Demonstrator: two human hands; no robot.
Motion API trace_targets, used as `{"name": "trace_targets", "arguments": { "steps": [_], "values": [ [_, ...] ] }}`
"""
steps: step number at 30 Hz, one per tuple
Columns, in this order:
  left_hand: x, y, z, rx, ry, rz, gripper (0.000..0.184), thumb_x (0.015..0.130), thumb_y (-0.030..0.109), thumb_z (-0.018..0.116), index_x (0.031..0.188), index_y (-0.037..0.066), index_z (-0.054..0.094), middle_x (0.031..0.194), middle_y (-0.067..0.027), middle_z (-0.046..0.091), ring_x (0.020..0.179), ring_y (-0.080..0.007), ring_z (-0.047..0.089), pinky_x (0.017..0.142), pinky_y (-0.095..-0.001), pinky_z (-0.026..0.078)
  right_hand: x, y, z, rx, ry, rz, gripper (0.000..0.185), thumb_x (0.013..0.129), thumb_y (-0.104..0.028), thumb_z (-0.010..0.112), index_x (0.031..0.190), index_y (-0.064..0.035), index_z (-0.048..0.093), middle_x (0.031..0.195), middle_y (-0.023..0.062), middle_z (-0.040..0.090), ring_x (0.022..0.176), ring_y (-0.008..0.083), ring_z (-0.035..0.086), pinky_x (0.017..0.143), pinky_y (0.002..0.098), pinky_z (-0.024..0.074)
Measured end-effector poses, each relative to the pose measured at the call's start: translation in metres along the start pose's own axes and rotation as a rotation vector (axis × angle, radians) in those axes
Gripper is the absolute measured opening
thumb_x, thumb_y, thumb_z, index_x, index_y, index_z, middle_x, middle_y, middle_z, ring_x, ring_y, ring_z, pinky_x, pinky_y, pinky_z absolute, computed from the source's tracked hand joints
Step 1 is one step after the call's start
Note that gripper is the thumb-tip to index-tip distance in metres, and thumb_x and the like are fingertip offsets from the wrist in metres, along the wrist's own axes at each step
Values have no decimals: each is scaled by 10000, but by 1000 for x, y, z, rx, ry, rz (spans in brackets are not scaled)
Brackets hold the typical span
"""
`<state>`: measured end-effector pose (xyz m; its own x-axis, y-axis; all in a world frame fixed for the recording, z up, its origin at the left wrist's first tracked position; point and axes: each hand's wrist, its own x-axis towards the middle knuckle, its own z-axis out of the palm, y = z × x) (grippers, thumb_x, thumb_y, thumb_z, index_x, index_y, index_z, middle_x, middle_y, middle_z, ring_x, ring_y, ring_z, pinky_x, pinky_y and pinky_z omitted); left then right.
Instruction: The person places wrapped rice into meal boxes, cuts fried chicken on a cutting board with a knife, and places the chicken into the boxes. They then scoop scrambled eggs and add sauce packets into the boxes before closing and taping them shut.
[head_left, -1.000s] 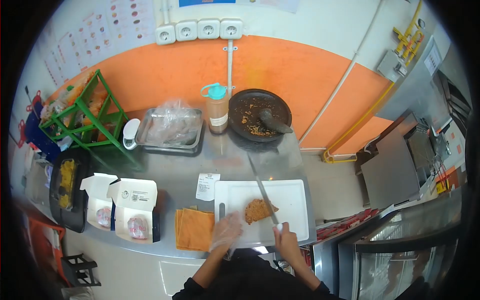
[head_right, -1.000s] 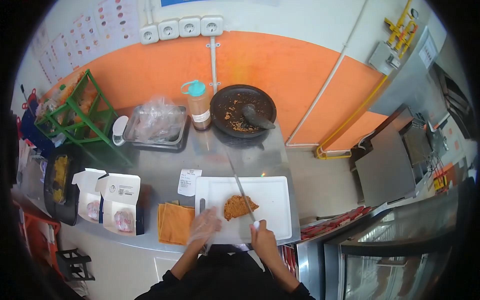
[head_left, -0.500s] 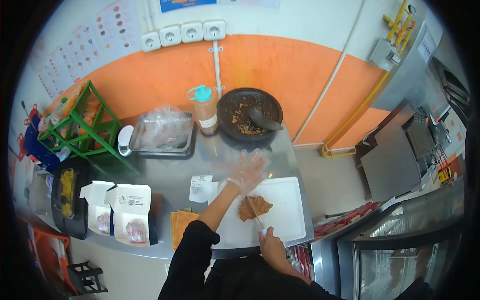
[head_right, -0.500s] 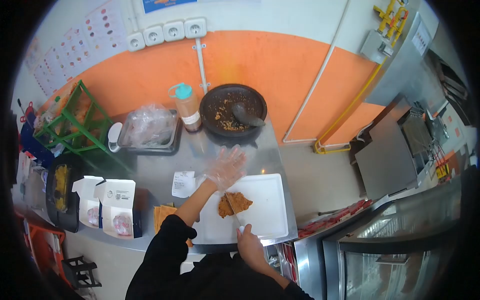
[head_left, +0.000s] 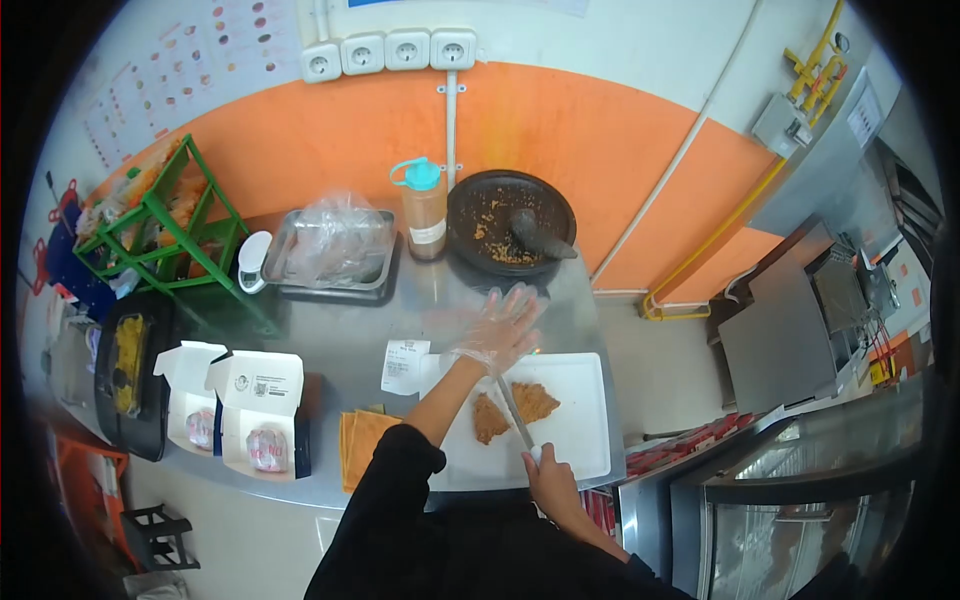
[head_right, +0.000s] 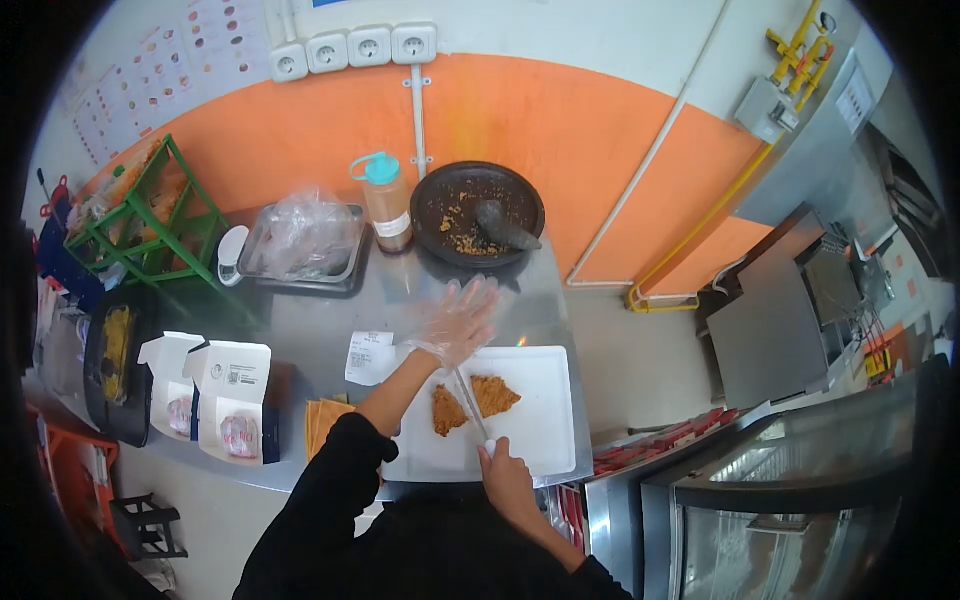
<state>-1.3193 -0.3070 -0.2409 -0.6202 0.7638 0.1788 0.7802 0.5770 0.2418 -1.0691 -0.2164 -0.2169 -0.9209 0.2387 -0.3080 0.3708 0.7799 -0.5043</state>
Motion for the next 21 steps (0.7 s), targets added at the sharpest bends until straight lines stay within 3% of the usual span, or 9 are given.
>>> {"name": "trace_targets", "arguments": {
  "steps": [1,5,8,14,16,21],
  "values": [
    [-1,5,-9,50,149,23,584,1007,400,247,1501,96,184,1569,-111,161,1457,-306,71,1180,-489,36,-5,-4,-7,26,2,12,356,967,-343,494,994,5,425,681,322,597,691,532,596,606,587,484],
    [21,22,-30,52,180,70,610,1005,416,240,1498,66,163,1564,-101,182,1458,-265,88,1186,-468,54,-3,1,-18,-17,104,32,350,964,-341,500,994,0,427,694,326,600,695,537,594,608,591,481],
    [36,17,6,-74,59,55,600,1003,409,258,1507,102,153,1571,-115,146,1460,-287,69,1184,-478,32,11,20,-11,-3,76,52,351,963,-342,504,997,-1,428,691,329,599,693,534,596,608,588,484],
    [31,8,26,-21,-21,19,575,1006,385,248,1505,112,169,1565,-80,189,1458,-247,103,1190,-446,66,25,31,0,-46,-18,109,375,960,-371,499,1004,-5,430,691,331,598,688,528,604,613,599,484],
    [30,5,31,-103,-97,-23,607,1006,380,269,1505,61,134,1567,-84,175,1461,-271,54,1190,-453,31,26,35,6,-31,-54,141,377,959,-374,501,1002,-6,431,697,331,599,691,526,605,617,595,486],
    [25,5,23,-73,-91,-18,609,1002,379,282,1504,60,145,1569,-88,167,1460,-273,64,1188,-455,44,30,31,5,2,-71,158,373,956,-377,509,991,-13,436,717,330,604,706,522,607,624,589,489]
  ]
}}
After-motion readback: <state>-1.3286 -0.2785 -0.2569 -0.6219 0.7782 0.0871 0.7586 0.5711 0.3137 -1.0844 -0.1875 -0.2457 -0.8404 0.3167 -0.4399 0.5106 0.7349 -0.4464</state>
